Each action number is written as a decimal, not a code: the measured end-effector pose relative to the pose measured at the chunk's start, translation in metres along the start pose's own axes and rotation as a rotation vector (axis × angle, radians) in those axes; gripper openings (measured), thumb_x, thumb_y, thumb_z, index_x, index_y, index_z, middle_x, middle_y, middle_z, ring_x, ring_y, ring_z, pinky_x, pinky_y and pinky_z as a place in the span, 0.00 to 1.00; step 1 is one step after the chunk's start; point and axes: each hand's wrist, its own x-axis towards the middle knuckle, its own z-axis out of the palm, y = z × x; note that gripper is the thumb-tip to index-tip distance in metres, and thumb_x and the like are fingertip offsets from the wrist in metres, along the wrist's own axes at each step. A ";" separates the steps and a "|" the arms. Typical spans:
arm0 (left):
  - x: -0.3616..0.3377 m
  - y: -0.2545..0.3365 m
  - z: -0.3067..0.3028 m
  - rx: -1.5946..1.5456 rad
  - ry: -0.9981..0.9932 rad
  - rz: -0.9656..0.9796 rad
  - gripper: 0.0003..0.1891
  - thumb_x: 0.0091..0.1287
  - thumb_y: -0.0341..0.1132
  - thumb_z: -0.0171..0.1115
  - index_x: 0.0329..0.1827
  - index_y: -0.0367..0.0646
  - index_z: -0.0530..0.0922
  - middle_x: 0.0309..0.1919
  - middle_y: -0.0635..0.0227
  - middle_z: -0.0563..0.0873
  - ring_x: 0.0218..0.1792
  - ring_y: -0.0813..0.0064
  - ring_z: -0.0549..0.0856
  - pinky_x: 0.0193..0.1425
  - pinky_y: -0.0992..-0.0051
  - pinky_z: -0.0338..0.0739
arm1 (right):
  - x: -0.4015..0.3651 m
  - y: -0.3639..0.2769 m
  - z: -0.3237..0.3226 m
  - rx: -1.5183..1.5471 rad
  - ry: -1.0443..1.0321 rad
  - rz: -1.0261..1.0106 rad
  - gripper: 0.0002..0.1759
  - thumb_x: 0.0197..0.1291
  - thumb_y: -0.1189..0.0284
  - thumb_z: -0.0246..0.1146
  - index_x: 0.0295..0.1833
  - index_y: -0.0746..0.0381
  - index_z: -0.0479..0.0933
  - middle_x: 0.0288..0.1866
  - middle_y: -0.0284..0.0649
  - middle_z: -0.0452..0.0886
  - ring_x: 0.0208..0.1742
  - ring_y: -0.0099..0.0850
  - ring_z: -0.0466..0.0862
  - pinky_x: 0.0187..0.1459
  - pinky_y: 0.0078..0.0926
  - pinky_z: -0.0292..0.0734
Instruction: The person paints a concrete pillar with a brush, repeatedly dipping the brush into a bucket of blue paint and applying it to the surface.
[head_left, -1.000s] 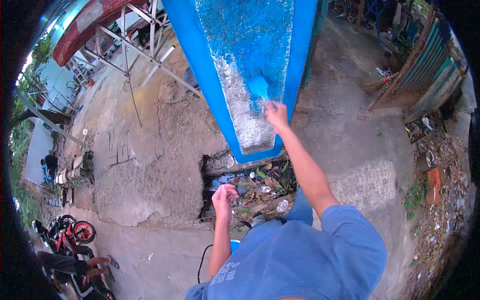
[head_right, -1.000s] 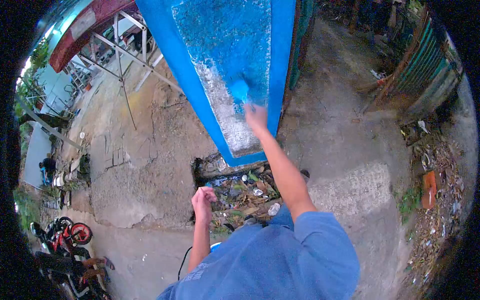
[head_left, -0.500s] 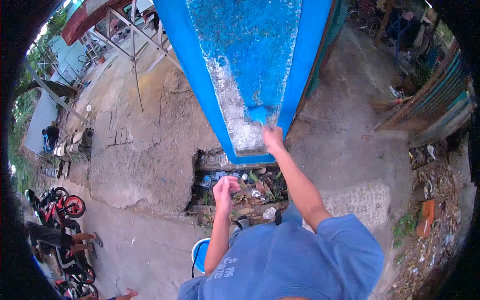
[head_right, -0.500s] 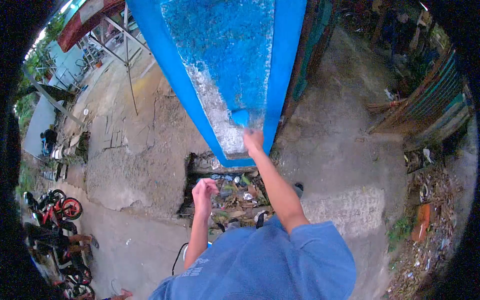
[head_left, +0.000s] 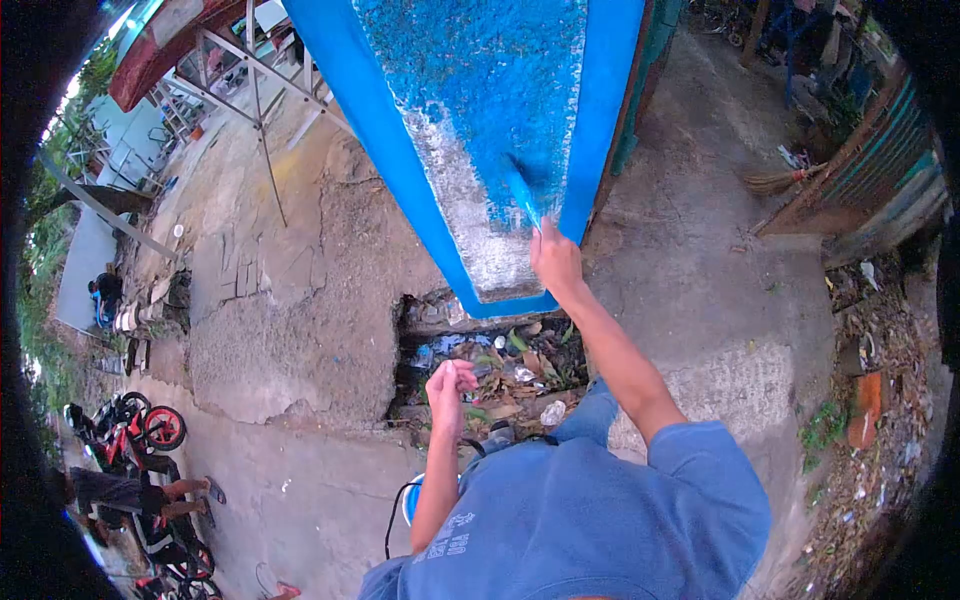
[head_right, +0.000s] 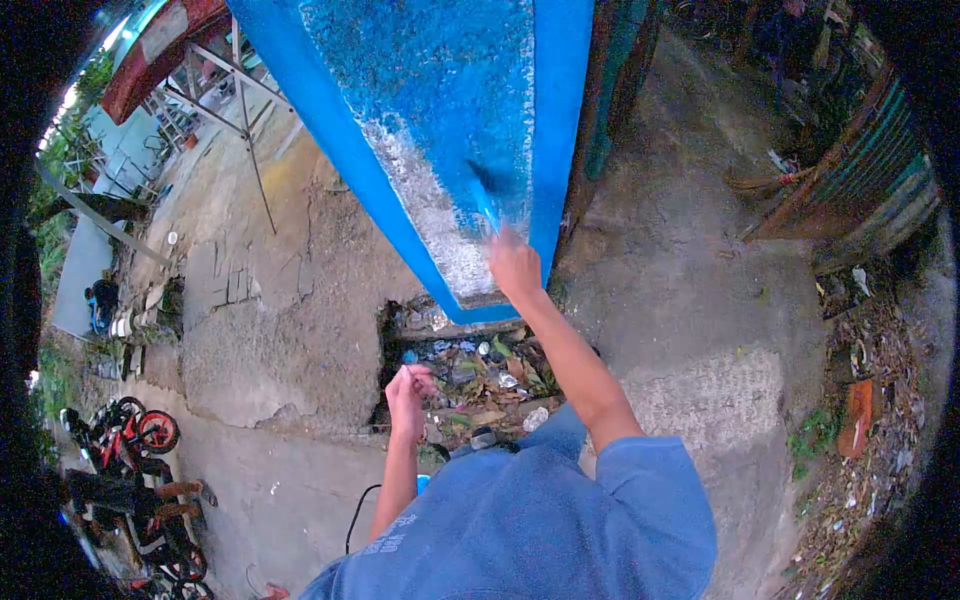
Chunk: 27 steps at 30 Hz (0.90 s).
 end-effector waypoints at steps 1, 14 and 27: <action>0.000 -0.003 -0.001 -0.030 0.022 -0.008 0.19 0.70 0.45 0.44 0.36 0.36 0.75 0.23 0.70 0.77 0.25 0.82 0.76 0.31 0.81 0.70 | -0.003 0.003 0.004 -0.066 -0.057 0.017 0.15 0.59 0.70 0.53 0.48 0.70 0.70 0.23 0.54 0.77 0.25 0.49 0.80 0.25 0.44 0.74; -0.001 0.000 0.000 -0.057 0.035 -0.068 0.19 0.71 0.45 0.43 0.37 0.37 0.74 0.23 0.71 0.76 0.25 0.82 0.75 0.31 0.80 0.69 | -0.028 0.003 0.000 -0.187 -0.214 0.099 0.18 0.56 0.71 0.55 0.50 0.70 0.68 0.22 0.53 0.77 0.25 0.50 0.80 0.26 0.45 0.75; 0.007 0.003 -0.002 -0.052 0.029 -0.028 0.19 0.70 0.46 0.44 0.36 0.37 0.75 0.23 0.71 0.77 0.25 0.81 0.75 0.31 0.80 0.69 | -0.027 0.017 0.018 -0.190 -0.189 0.094 0.12 0.58 0.69 0.53 0.39 0.69 0.70 0.24 0.54 0.78 0.26 0.51 0.79 0.28 0.48 0.75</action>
